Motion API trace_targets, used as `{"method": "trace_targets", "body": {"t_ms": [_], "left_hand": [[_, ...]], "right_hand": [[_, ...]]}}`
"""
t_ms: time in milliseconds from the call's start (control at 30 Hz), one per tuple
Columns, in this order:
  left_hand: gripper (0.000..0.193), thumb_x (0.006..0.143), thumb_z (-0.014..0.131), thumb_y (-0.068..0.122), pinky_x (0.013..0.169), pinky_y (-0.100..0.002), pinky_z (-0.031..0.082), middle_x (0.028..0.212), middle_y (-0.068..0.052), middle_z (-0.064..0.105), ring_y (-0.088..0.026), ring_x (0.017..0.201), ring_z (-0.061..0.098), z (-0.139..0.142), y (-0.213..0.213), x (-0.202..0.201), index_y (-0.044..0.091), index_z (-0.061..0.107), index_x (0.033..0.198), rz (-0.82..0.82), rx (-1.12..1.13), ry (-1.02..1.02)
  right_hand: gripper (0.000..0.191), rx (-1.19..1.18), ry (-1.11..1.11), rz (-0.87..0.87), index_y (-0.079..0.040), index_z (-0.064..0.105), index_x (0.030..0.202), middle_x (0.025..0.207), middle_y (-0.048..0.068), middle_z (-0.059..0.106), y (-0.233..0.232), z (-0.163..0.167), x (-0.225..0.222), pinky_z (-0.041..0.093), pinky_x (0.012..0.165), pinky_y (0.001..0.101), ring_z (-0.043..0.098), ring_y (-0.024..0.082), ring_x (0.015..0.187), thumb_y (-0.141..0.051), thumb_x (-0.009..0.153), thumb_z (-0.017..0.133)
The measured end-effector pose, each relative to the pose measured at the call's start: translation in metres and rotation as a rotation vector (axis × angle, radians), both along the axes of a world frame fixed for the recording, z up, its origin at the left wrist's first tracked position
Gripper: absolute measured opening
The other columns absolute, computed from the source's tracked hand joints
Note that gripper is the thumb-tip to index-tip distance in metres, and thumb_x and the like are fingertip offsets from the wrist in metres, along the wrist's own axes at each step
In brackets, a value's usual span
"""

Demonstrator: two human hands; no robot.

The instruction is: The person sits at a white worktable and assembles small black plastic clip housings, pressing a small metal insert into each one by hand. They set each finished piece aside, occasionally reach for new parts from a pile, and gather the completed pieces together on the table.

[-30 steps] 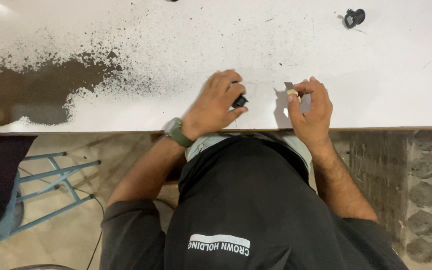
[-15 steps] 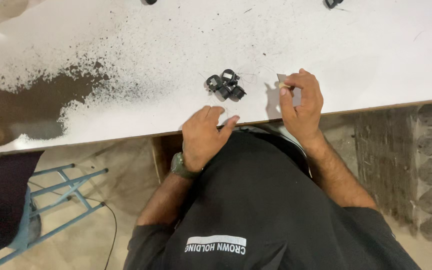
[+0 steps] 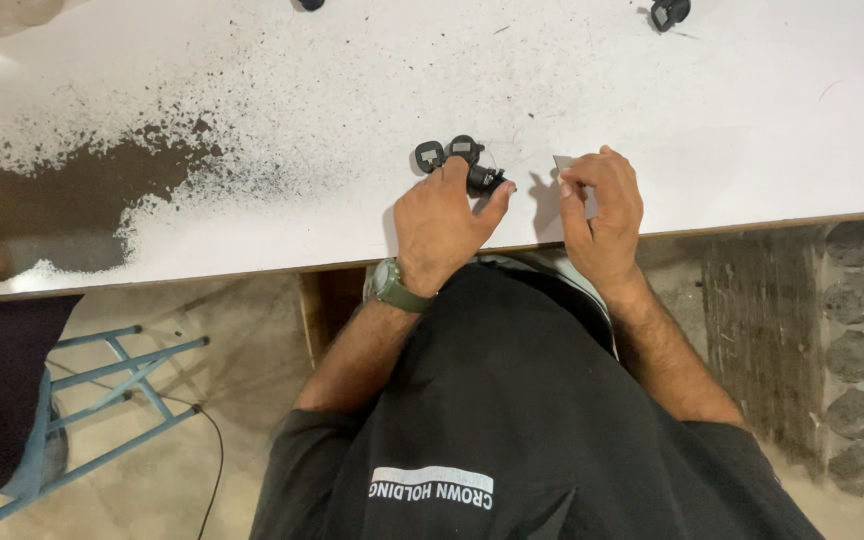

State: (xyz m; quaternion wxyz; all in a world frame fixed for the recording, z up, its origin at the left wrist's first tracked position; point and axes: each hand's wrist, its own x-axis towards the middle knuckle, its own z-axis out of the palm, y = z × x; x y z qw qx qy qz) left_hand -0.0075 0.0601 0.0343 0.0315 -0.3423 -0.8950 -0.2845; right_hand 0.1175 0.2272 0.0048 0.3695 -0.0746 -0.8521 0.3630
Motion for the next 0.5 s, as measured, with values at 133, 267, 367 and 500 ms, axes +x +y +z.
{"method": "trace_targets", "body": {"t_ms": [133, 267, 367, 500], "left_hand": [[0.054, 0.092, 0.075, 0.048, 0.057, -0.041, 0.053, 0.083, -0.013, 0.069, -0.029, 0.07, 0.068, 0.009, -0.019, 0.003, -0.002, 0.063, 0.111, -0.023, 0.138, 0.142], [0.051, 0.085, 0.08, 0.052, 0.056, -0.045, 0.051, 0.074, -0.013, 0.067, -0.031, 0.066, 0.066, 0.018, -0.024, 0.015, 0.005, 0.063, 0.091, -0.053, 0.009, 0.005], [0.061, 0.082, 0.082, 0.058, 0.055, -0.045, 0.052, 0.076, -0.014, 0.066, -0.032, 0.066, 0.066, 0.015, -0.004, 0.012, 0.001, 0.063, 0.097, -0.064, -0.136, -0.049], [0.033, 0.087, 0.077, 0.03, 0.075, -0.047, 0.051, 0.093, -0.011, 0.068, -0.031, 0.089, 0.066, 0.009, 0.005, 0.003, 0.005, 0.066, 0.105, -0.138, -0.044, -0.067]], "right_hand": [[0.013, 0.012, 0.023, 0.0, -0.005, 0.062, 0.108, 0.101, 0.01, 0.064, -0.001, 0.003, -0.001, 0.044, 0.118, 0.0563, 0.062, 0.028, 0.098, 0.004, 0.1, 0.062], [0.013, -0.023, 0.028, -0.028, -0.005, 0.062, 0.108, 0.1, 0.01, 0.063, 0.0, 0.002, -0.001, 0.045, 0.119, 0.0552, 0.06, 0.026, 0.095, 0.005, 0.099, 0.063], [0.015, -0.022, 0.033, -0.014, -0.004, 0.063, 0.11, 0.103, 0.011, 0.064, -0.001, 0.001, 0.0, 0.045, 0.119, 0.0548, 0.061, 0.027, 0.096, 0.006, 0.099, 0.062], [0.017, -0.068, 0.006, -0.022, -0.004, 0.065, 0.109, 0.103, 0.01, 0.064, -0.001, 0.001, 0.002, 0.043, 0.122, 0.0564, 0.061, 0.025, 0.094, 0.007, 0.097, 0.061]]}}
